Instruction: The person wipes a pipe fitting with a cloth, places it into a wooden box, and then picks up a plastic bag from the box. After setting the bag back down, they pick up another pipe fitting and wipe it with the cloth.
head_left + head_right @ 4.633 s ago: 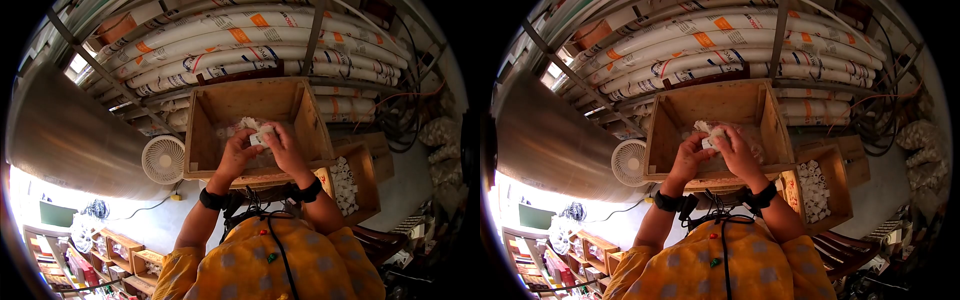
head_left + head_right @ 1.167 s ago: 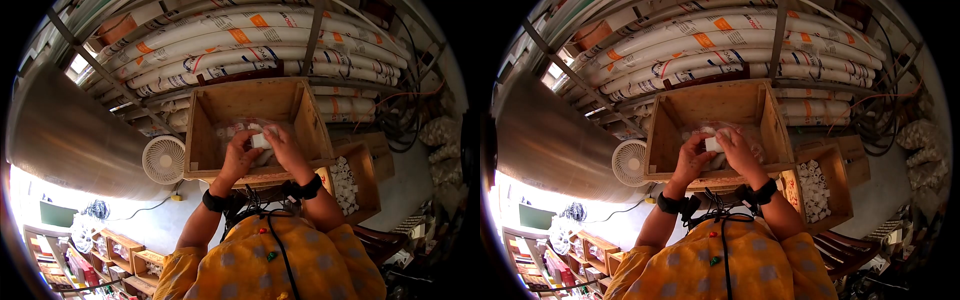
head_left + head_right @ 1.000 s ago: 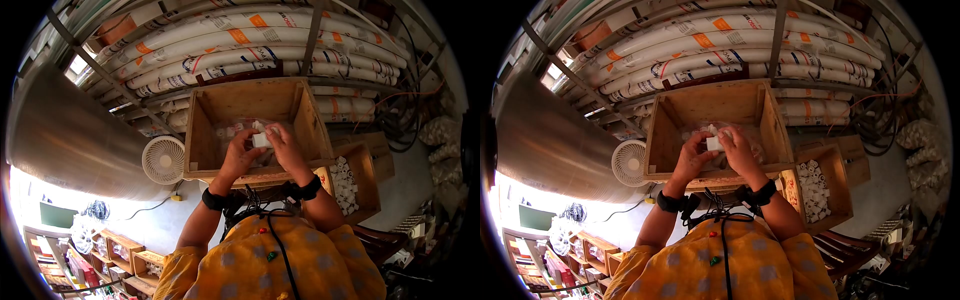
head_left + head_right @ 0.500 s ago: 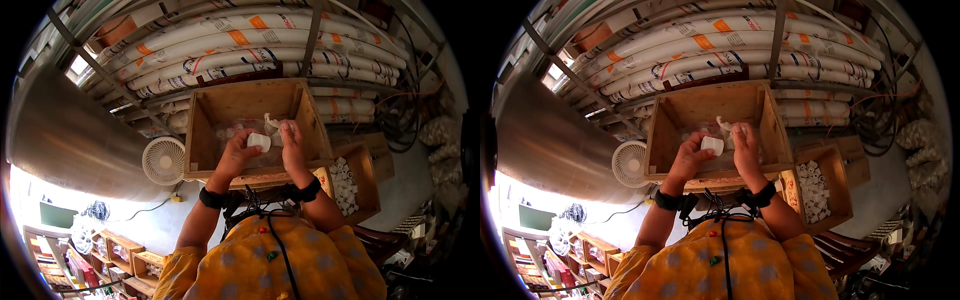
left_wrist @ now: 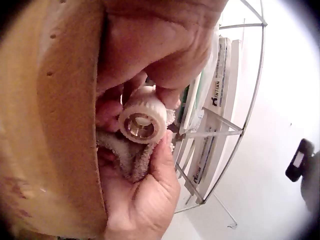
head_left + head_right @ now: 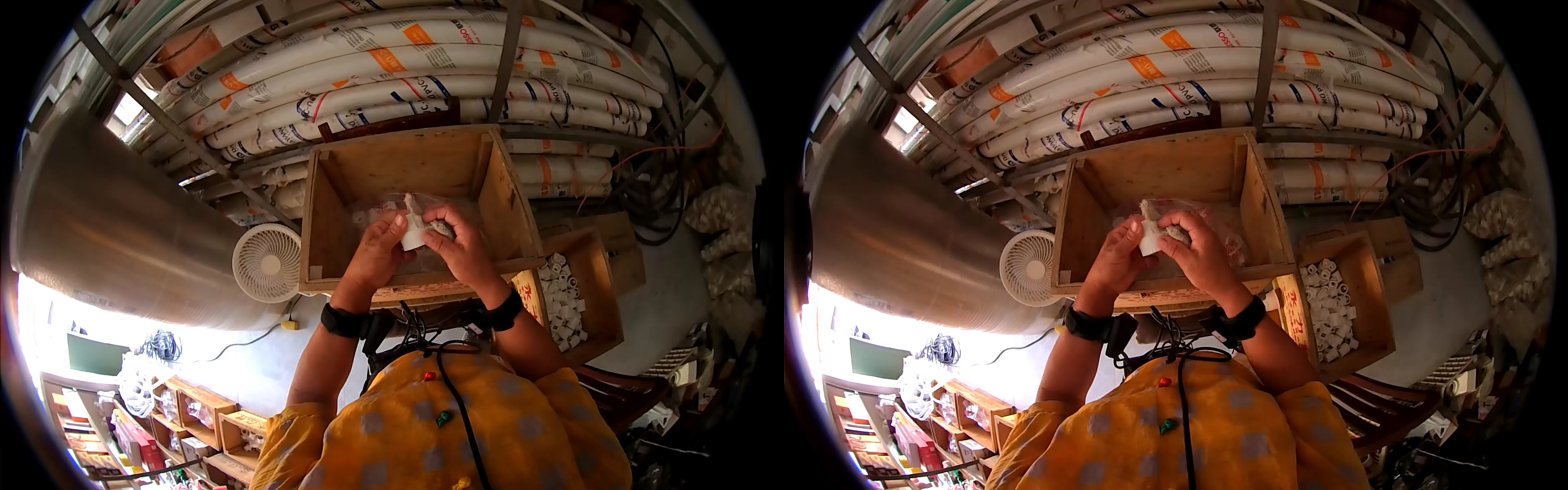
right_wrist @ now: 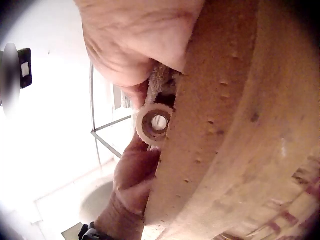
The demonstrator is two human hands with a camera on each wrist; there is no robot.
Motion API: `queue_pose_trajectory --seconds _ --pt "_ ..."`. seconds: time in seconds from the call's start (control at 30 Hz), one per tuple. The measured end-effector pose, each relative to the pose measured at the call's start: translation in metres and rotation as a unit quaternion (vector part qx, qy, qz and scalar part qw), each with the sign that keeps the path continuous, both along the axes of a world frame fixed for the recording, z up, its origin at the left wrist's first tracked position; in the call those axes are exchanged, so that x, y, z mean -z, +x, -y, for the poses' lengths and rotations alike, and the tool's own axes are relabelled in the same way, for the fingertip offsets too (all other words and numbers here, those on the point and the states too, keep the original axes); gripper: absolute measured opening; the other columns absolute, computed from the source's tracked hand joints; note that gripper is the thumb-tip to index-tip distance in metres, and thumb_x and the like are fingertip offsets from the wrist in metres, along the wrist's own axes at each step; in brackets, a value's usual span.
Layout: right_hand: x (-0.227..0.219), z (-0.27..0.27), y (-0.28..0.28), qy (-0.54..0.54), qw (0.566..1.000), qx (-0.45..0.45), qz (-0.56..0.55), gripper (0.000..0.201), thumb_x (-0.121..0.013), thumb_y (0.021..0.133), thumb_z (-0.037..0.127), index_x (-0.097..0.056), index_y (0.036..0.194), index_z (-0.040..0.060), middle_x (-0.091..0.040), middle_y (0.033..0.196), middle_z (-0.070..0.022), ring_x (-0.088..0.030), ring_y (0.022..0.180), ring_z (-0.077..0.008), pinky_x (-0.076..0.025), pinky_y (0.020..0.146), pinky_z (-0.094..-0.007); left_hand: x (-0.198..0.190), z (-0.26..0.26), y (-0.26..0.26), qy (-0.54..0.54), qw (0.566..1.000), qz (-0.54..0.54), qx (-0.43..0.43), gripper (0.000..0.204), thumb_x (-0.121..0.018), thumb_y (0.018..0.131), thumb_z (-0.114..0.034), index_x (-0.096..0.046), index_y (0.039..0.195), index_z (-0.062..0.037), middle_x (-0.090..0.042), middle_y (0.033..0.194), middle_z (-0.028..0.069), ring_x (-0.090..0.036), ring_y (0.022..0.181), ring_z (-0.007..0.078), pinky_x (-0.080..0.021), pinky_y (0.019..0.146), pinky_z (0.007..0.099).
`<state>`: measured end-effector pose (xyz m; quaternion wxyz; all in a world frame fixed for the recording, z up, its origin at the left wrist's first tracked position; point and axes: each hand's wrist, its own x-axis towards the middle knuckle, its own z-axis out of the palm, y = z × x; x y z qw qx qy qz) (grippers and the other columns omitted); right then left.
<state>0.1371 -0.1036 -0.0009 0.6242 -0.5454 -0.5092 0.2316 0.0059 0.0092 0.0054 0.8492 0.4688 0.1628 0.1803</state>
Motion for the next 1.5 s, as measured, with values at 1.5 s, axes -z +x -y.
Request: queue_pose_trajectory --seconds 1.5 --pt "0.013 -0.014 0.004 -0.015 0.979 0.163 -0.119 0.036 -0.05 0.093 0.032 -0.056 0.099 -0.003 -0.061 0.083 -0.0093 -0.055 0.073 -0.0158 -0.044 0.069 -0.0284 -0.004 0.007 0.004 0.204 0.977 -0.066 0.012 0.048 -0.066 0.077 -0.004 -0.049 0.121 -0.0023 -0.057 0.1 0.0023 -0.054 0.083 0.0084 -0.044 0.074 0.0217"
